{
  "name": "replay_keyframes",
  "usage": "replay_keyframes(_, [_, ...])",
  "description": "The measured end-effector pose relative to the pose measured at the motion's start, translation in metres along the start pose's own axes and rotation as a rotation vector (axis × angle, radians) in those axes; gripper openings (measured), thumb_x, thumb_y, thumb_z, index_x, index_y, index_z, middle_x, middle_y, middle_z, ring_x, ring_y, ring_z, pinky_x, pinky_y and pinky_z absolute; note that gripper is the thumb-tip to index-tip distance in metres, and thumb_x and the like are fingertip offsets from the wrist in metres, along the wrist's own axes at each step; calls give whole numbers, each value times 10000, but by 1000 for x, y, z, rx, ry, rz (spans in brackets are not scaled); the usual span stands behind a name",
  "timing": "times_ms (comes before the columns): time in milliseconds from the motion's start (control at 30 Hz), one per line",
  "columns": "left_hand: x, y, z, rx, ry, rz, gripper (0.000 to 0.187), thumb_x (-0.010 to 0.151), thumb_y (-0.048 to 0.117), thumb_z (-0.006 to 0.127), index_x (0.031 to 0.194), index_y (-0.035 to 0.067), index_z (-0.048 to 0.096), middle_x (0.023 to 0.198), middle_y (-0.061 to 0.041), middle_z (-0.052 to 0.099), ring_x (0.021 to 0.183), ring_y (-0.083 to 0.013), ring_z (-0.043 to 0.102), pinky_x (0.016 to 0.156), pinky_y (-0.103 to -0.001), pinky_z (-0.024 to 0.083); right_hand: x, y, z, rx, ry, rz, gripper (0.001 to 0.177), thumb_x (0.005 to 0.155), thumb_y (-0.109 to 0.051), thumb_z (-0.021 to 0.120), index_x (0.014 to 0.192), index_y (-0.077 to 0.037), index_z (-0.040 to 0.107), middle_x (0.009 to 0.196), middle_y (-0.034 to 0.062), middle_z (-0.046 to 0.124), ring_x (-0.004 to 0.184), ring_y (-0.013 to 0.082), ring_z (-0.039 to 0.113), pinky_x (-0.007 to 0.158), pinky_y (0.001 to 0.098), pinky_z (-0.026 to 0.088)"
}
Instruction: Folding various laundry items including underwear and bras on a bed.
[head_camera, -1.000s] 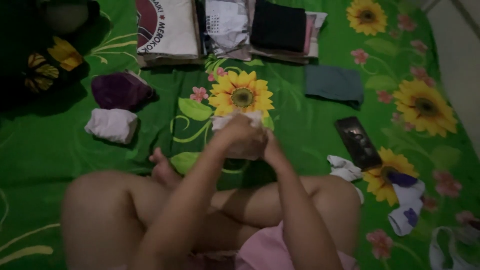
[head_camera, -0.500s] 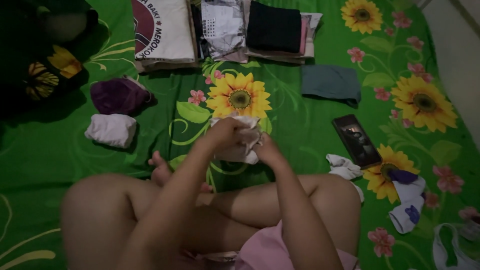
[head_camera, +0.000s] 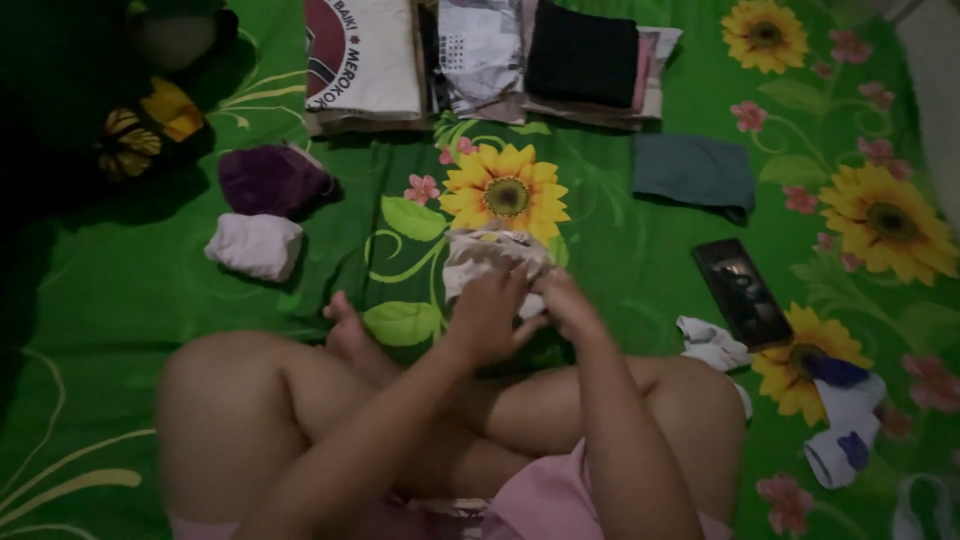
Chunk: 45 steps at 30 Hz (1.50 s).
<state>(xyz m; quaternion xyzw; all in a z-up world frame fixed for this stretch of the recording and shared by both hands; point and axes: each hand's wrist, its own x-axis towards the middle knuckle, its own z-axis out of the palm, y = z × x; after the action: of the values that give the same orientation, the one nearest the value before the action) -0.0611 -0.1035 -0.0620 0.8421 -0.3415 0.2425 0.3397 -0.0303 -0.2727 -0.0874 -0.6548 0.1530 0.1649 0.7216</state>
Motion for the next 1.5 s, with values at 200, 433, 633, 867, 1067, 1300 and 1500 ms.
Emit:
replay_keyframes(200, [-30,-58,53,72,-109,-272,495,921,197,670,1404,110,604,1277,-154,696,948,-381,693,775,-472,549,56,54,-45,255,-151,-23,310,978,-260,644,1116,17,665,954,158,715,811,287,712,684,412,579])
replay_keyframes(433, [35,-177,-6,-933,313,-1074,527,943,382,702,1296,-6,647,1114,-123,742,947,-244,717,787,-403,591,15,15,-26,199,-210,-59,565,980,-515,524,1390,-137,614,1104,68,737,949,190,694,827,359,544])
replay_keyframes(633, [40,-270,-148,-1374,645,-906,632,898,361,750,1384,7,553,1364,-161,671,1218,-331,685,1019,-499,561,23,17,-11,21,-67,42,514,970,-506,542,1351,-175,641,1026,47,729,872,165,712,746,332,548])
replay_keyframes(867, [-56,-381,-173,-1020,935,-1297,560,960,259,722,1416,-3,529,1360,-176,671,1158,-350,710,947,-521,612,35,40,-9,-108,-55,115,391,980,-471,573,1169,-137,649,968,51,712,779,168,680,690,325,544])
replay_keyframes(1067, [-54,-385,-162,-175,662,-1456,703,925,360,783,1453,-20,518,1411,-243,602,1241,-434,601,1027,-572,492,31,37,-12,-159,-29,163,372,966,-465,573,1196,-183,652,975,32,678,763,154,661,671,306,526])
replay_keyframes(1300, [-43,-358,-133,555,327,-886,749,997,436,645,1603,111,347,1672,-201,288,1520,-435,303,1239,-600,251,36,54,-19,-146,-87,105,375,991,-454,593,1151,-118,635,920,29,668,725,152,639,619,291,498])
replay_keyframes(1500, [-31,-319,-142,544,113,-922,845,915,535,624,1618,197,298,1709,-147,161,1525,-434,178,1207,-588,198,50,64,-27,-206,-46,148,351,981,-420,582,1118,-105,653,860,45,693,709,174,647,622,315,504])
